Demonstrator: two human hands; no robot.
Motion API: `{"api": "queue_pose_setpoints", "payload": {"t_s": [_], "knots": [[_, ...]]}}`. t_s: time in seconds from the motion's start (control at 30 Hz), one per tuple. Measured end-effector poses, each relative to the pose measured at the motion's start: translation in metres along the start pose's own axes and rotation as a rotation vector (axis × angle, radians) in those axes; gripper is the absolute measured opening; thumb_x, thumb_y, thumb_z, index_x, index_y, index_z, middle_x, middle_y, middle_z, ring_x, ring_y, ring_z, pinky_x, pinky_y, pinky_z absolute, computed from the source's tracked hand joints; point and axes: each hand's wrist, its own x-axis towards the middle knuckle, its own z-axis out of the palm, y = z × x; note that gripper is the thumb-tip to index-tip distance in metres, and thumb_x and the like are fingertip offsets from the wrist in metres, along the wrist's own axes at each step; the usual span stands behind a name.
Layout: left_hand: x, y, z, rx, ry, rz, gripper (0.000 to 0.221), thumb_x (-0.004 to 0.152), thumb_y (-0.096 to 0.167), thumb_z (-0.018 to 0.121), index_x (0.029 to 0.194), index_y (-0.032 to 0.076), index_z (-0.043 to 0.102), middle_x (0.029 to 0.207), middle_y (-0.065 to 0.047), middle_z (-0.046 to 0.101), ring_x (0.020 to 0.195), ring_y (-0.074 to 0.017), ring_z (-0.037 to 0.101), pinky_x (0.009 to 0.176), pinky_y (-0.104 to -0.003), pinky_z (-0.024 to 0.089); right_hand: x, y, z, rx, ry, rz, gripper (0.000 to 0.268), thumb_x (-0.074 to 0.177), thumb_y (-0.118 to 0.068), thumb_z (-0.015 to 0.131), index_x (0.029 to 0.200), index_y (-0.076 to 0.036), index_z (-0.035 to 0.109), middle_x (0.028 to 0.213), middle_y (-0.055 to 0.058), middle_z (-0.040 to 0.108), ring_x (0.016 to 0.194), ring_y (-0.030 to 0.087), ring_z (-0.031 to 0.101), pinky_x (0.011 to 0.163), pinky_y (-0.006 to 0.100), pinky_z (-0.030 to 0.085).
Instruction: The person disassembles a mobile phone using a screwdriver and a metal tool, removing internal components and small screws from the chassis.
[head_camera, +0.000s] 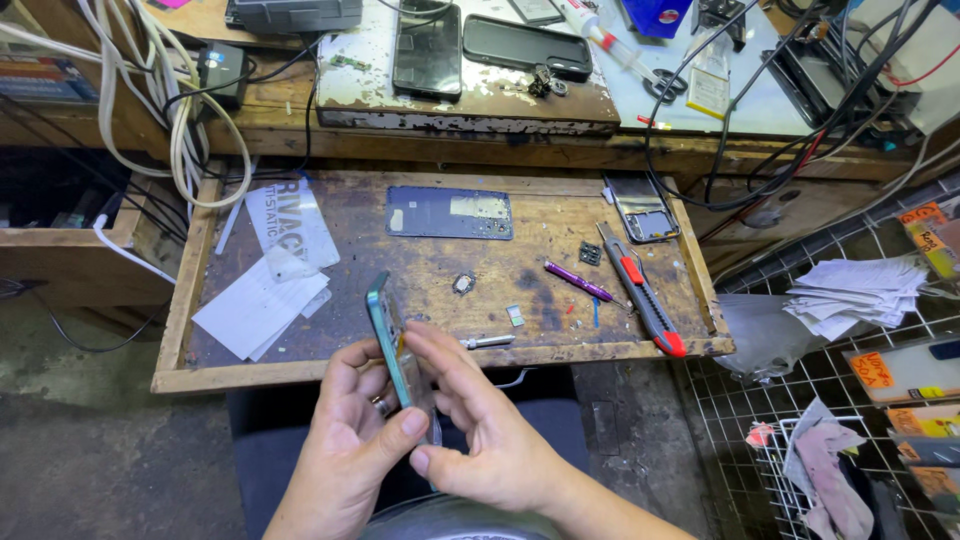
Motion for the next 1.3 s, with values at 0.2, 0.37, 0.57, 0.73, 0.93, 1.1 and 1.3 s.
{"api": "queue_pose_setpoints", "payload": {"t_s": [0.2,0.37,0.57,0.73,0.93,1.1,1.3], "knots": [[-0.006,-0.004,-0.018,-0.035,0.012,0.123,0.079,0.075,-0.010,0.078,0.144,0.001,0.040,0.140,-0.018,0.053,0.127,-0.0288,0.057,0.106,-0.044,0.046,-0.007,-0.005,-0.010,-0.331,-0.125,-0.197,0.090,0.096,-0.023,0.074,0.169,-0.007,0.025,0.179,0.018,0.024,0.170,0.030,0.021,0.138,0.044,0.020],[-0.015,0.007,-0.031,0.409,0.136,0.319,0.083,0.070,0.000,0.083,0.143,0.004,0.044,0.147,-0.020,0.051,0.137,-0.0294,0.053,0.115,-0.043,0.042,0.024,-0.011,-0.057,-0.697,0.488,-0.045,0.037,0.097,-0.023,0.065,0.130,-0.005,0.069,0.122,0.010,0.075,0.114,0.021,0.070,0.100,0.032,0.054],[-0.015,0.028,-0.033,1.266,0.240,0.609,0.080,0.062,0.017,0.091,0.132,0.005,0.054,0.141,-0.020,0.060,0.131,-0.0317,0.059,0.110,-0.041,0.047,0.061,-0.003,-0.096,-1.071,0.433,0.153,0.030,0.088,-0.024,0.071,0.114,-0.008,0.073,0.104,0.010,0.070,0.094,0.027,0.070,0.084,0.034,0.054],[-0.009,0.032,-0.027,0.909,0.200,0.484,0.080,0.069,0.014,0.086,0.139,0.002,0.047,0.142,-0.022,0.057,0.132,-0.0358,0.058,0.110,-0.044,0.047,0.076,0.011,-0.091,-1.346,0.295,-0.261,0.030,0.080,-0.022,0.075,0.104,-0.005,0.074,0.104,0.012,0.067,0.102,0.035,0.063,0.087,0.044,0.051],[0.003,0.043,-0.031,-0.347,0.078,0.107,0.066,0.100,0.030,0.061,0.153,-0.002,0.037,0.149,-0.027,0.051,0.135,-0.0438,0.053,0.111,-0.055,0.046,0.080,0.010,-0.085,-1.482,0.241,-0.272,0.012,0.088,-0.017,0.072,0.091,-0.005,0.072,0.098,0.012,0.069,0.097,0.035,0.065,0.085,0.047,0.051],[0.016,0.048,-0.026,-0.601,-0.024,-0.002,0.071,0.101,0.043,0.052,0.158,0.003,0.033,0.150,-0.027,0.049,0.138,-0.0438,0.048,0.114,-0.055,0.040,0.083,0.002,-0.084,-1.469,0.338,-0.312,0.010,0.088,-0.011,0.069,0.091,-0.003,0.072,0.096,0.014,0.072,0.092,0.036,0.068,0.080,0.046,0.052],[0.020,0.038,-0.021,-0.650,-0.031,-0.019,0.068,0.105,0.045,0.044,0.156,0.001,0.036,0.152,-0.026,0.047,0.141,-0.0425,0.046,0.117,-0.054,0.038,0.060,-0.004,-0.068,-0.876,0.546,-0.186,0.012,0.100,-0.007,0.063,0.105,0.000,0.072,0.094,0.010,0.075,0.088,0.020,0.071,0.079,0.030,0.055]]}}
